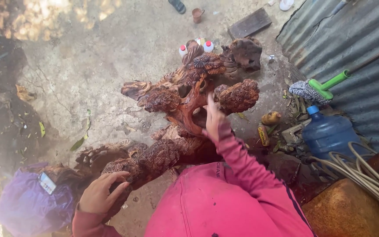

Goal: Inspecting the surface texture and intricate details of a large wooden root sculpture by hand.

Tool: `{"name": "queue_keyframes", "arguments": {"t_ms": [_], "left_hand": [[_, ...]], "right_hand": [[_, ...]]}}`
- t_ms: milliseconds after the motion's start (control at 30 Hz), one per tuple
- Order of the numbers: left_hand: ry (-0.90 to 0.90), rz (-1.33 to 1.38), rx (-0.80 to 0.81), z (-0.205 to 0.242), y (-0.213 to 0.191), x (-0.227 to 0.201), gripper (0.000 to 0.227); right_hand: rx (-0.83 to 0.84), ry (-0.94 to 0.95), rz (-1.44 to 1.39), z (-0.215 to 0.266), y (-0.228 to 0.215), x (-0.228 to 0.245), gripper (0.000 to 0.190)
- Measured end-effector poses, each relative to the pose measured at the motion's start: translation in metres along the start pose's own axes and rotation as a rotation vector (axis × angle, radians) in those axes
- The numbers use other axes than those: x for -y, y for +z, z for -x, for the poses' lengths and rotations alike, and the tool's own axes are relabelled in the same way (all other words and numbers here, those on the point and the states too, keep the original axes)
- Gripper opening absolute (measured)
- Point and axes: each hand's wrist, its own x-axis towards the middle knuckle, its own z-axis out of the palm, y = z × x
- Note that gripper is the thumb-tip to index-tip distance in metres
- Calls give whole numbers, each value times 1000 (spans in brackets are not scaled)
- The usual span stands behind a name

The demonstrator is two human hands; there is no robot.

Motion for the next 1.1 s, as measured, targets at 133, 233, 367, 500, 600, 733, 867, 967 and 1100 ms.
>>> {"name": "queue_keyframes", "arguments": {"t_ms": [133, 233, 367, 500, 600, 733, 867, 967, 1100], "left_hand": [[-53, -4, 19, 0, 0, -2, 37], [-29, -10, -17, -2, -3, -5, 36], [-16, -17, -10, -3, -3, -5, 37], [44, 7, -36, -4, 2, -2, 39], [22, 29, -68, 1, 3, -6, 39], [57, 11, -69, 0, 7, 0, 40], [83, 28, -85, -3, 2, -5, 40], [87, 11, -70, -1, 3, -4, 40], [84, 24, -66, -3, 4, -1, 39]], "right_hand": [[1, -56, -151, 20, 21, -28, 49], [-212, -171, -163, 13, 25, -28, 38], [-289, -77, -255, -2, 18, -26, 41], [-40, 147, -154, -34, 20, -20, 44], [-178, -79, -76, -3, 36, -6, 46], [-45, -131, -124, 41, 33, 6, 49], [99, 449, -688, 33, 14, 31, 27], [-28, 796, -1224, 8, 14, 39, 26], [32, 806, -1529, 21, 56, 48, 44]]}}
